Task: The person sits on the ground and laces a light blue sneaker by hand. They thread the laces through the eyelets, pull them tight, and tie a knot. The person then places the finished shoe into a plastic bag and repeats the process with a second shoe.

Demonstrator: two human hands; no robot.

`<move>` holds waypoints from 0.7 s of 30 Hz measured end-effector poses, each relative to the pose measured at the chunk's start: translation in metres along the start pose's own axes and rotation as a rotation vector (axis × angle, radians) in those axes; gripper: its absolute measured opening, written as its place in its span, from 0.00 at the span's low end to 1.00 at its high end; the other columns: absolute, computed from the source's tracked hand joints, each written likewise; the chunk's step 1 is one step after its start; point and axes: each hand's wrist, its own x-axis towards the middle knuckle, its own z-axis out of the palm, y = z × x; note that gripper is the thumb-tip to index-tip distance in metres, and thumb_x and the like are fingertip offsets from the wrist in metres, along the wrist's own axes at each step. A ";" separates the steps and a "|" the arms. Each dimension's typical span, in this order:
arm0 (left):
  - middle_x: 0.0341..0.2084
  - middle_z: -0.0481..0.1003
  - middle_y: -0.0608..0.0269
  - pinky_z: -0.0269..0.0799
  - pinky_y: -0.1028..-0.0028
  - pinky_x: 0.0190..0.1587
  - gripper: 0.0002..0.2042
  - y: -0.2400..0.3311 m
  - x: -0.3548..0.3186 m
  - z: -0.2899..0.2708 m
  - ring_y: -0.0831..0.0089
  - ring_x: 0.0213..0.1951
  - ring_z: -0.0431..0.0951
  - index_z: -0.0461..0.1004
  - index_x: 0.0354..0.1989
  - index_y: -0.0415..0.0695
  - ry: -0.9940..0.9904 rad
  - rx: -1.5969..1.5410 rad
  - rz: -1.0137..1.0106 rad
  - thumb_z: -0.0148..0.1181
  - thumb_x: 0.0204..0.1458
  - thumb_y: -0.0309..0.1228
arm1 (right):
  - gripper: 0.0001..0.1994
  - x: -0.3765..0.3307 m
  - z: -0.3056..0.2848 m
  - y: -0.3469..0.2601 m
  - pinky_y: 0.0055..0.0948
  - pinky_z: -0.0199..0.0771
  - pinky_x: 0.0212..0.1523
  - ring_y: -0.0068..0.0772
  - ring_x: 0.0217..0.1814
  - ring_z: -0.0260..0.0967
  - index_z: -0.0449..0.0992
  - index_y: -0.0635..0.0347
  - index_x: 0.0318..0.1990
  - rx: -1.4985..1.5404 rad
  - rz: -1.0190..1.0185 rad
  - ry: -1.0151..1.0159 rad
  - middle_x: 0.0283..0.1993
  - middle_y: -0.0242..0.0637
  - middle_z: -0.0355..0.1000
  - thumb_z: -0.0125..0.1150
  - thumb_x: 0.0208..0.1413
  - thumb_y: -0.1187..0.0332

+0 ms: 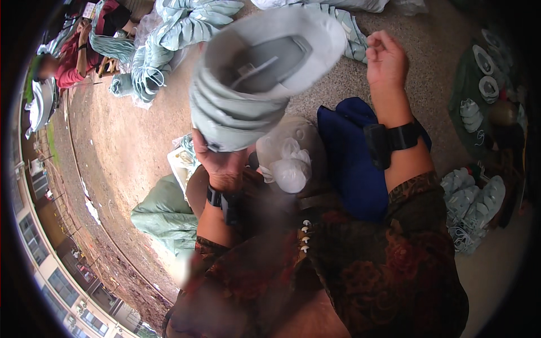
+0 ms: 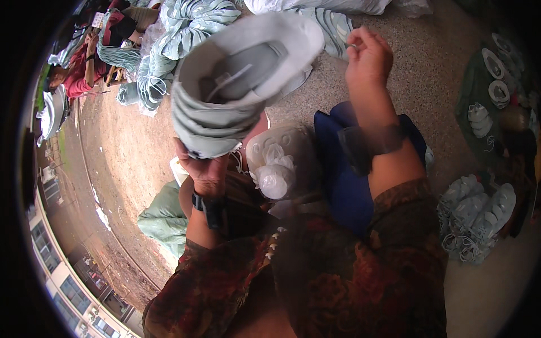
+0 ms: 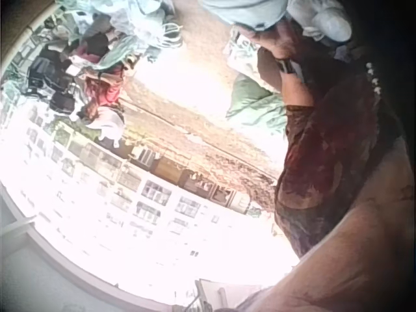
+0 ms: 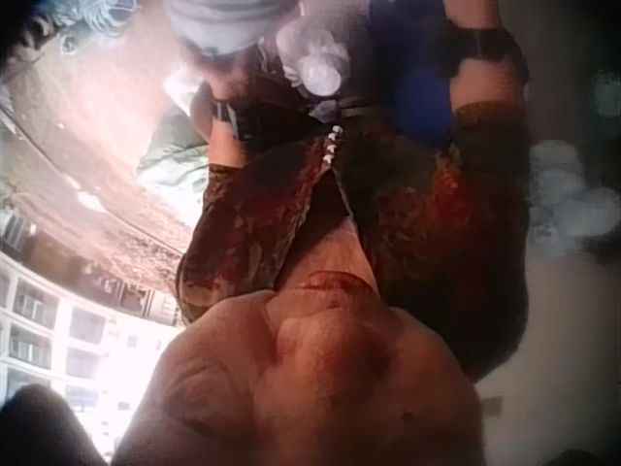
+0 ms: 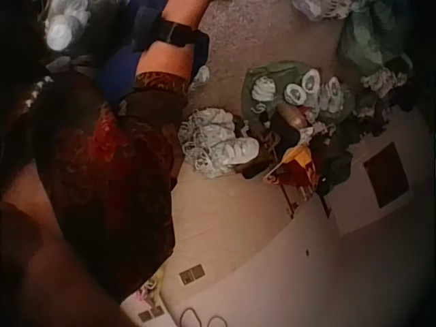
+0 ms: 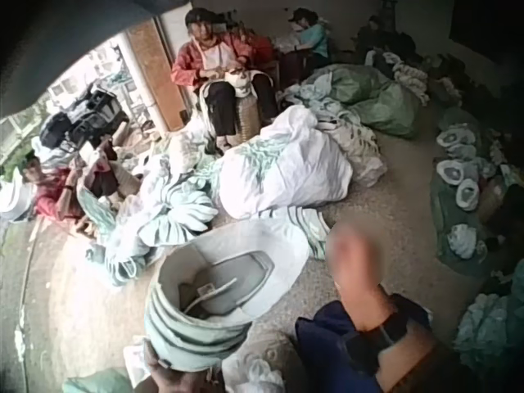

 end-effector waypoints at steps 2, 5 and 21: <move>0.59 0.59 0.58 0.47 0.49 0.62 0.31 0.007 0.005 0.001 0.56 0.60 0.57 0.59 0.59 0.47 -0.138 -0.183 0.011 0.52 0.49 0.51 | 0.03 -0.008 0.001 0.018 0.19 0.57 0.25 0.23 0.29 0.67 0.70 0.57 0.27 -0.120 0.122 0.070 0.25 0.31 0.70 0.57 0.43 0.73; 0.59 0.59 0.58 0.47 0.49 0.62 0.32 0.012 0.002 0.002 0.57 0.60 0.58 0.60 0.59 0.47 -0.241 -0.089 0.078 0.52 0.49 0.52 | 0.06 -0.046 0.019 0.050 0.19 0.61 0.25 0.19 0.28 0.68 0.71 0.58 0.31 -0.376 0.244 -0.238 0.26 0.32 0.71 0.58 0.43 0.71; 0.57 0.60 0.52 0.50 0.54 0.62 0.27 0.010 -0.040 -0.079 0.57 0.59 0.59 0.61 0.56 0.42 0.008 0.124 0.219 0.49 0.51 0.45 | 0.17 -0.152 0.035 0.148 0.34 0.62 0.53 0.36 0.51 0.64 0.70 0.59 0.47 -0.788 -0.460 -1.243 0.48 0.41 0.68 0.55 0.49 0.65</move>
